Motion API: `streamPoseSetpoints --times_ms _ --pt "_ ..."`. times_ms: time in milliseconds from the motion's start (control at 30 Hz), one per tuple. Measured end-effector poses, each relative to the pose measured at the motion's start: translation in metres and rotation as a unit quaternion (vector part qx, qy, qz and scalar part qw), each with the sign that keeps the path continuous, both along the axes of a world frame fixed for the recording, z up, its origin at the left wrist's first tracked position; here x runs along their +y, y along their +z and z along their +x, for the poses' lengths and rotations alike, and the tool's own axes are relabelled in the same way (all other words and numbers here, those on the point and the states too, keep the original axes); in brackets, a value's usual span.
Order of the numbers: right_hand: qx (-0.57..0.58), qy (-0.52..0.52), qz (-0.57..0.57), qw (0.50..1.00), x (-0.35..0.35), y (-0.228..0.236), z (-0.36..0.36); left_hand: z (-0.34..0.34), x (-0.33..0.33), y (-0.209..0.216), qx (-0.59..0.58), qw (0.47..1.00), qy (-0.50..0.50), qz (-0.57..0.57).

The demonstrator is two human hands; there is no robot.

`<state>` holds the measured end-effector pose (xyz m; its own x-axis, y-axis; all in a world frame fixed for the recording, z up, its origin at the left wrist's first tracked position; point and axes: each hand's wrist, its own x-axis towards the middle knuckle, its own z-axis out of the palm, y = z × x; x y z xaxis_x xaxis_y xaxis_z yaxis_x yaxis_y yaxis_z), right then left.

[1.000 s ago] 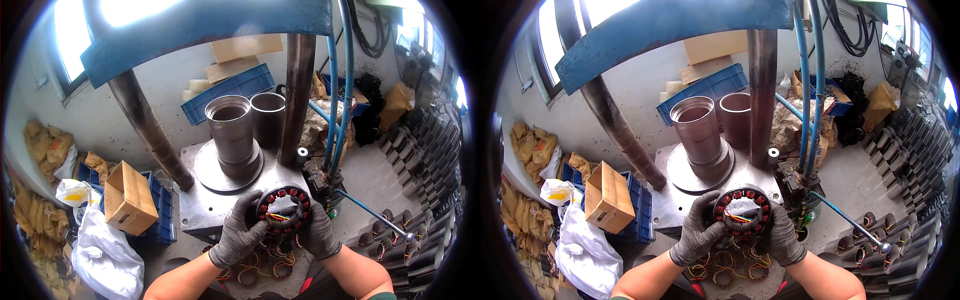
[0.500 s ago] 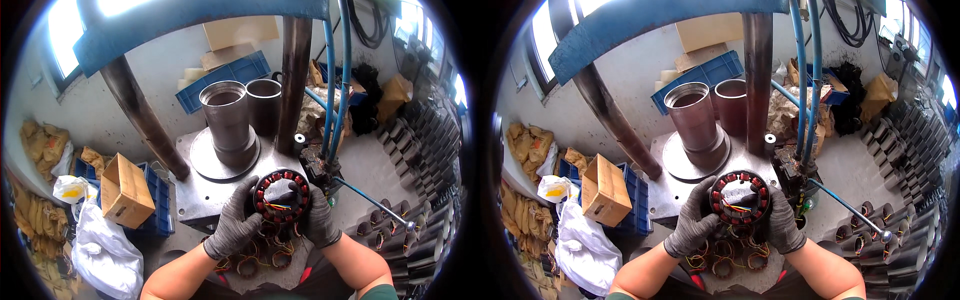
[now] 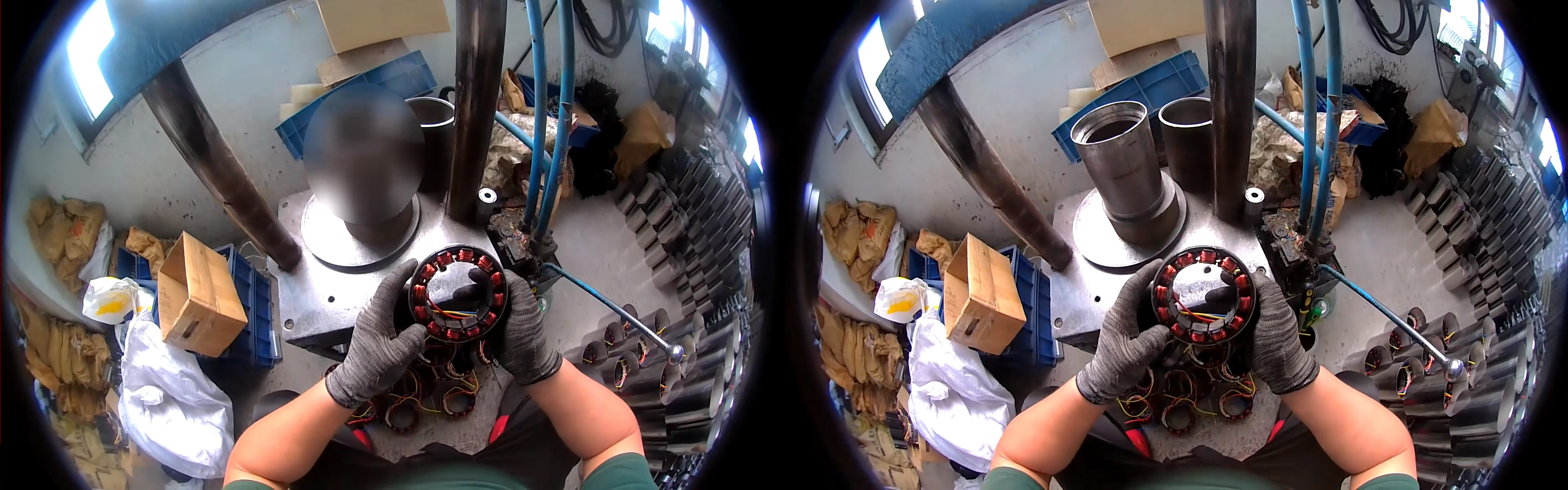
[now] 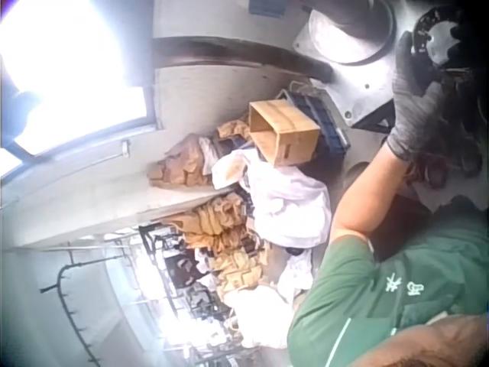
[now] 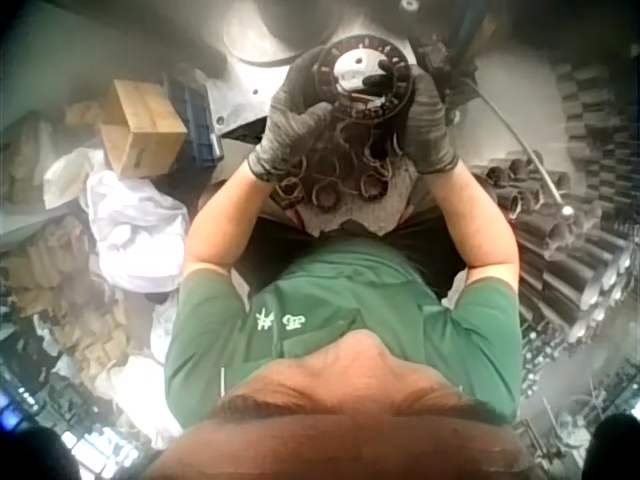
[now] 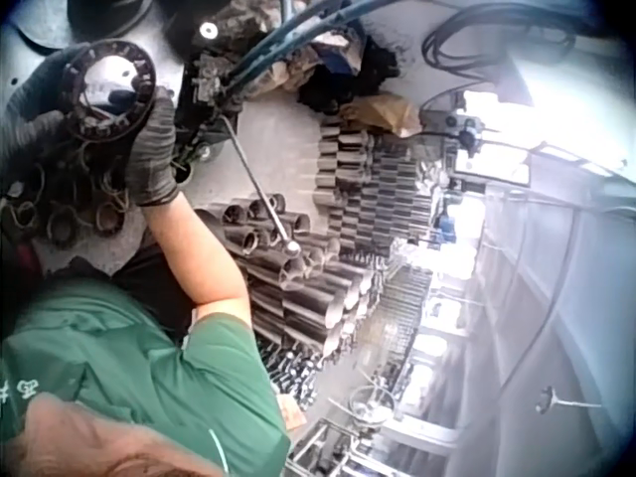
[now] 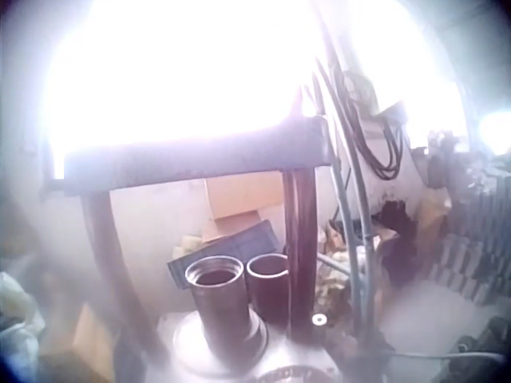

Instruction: The person places a metal casing into a hydraulic press, inserts a wire-wound stator core into the casing, and uses a screwdriver to tuck loose wires into the core before operating the press to secure the assembly.

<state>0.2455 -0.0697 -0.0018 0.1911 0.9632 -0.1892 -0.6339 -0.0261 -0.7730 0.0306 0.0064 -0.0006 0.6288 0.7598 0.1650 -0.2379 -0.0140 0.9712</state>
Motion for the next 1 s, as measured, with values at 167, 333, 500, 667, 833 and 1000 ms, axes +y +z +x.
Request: streamPoseSetpoints --times_ms 167,333,500,667,833,1000 --pt "0.0 0.008 0.008 1.0 0.001 0.001 -0.002 -0.003 -0.002 0.001 0.002 1.0 -0.01 -0.007" --pt "0.008 -0.013 -0.013 1.0 0.003 -0.004 -0.001 -0.002 0.0 -0.005 0.018 0.997 0.01 0.077" --pt "-0.017 -0.004 0.004 1.0 0.003 -0.008 0.001 -0.006 -0.002 0.0 0.019 0.999 -0.01 0.037" --pt "-0.096 -0.005 0.056 0.994 0.002 0.008 -0.008 -0.005 -0.008 0.005 0.0 1.0 0.018 -0.001" --pt "-0.303 -0.056 0.107 0.945 0.002 -0.005 -0.002 0.001 -0.011 0.004 0.062 0.997 0.042 0.018" --pt "-0.38 -0.052 0.132 0.914 0.004 -0.015 0.006 0.001 -0.013 0.007 0.14 0.987 0.066 0.045"
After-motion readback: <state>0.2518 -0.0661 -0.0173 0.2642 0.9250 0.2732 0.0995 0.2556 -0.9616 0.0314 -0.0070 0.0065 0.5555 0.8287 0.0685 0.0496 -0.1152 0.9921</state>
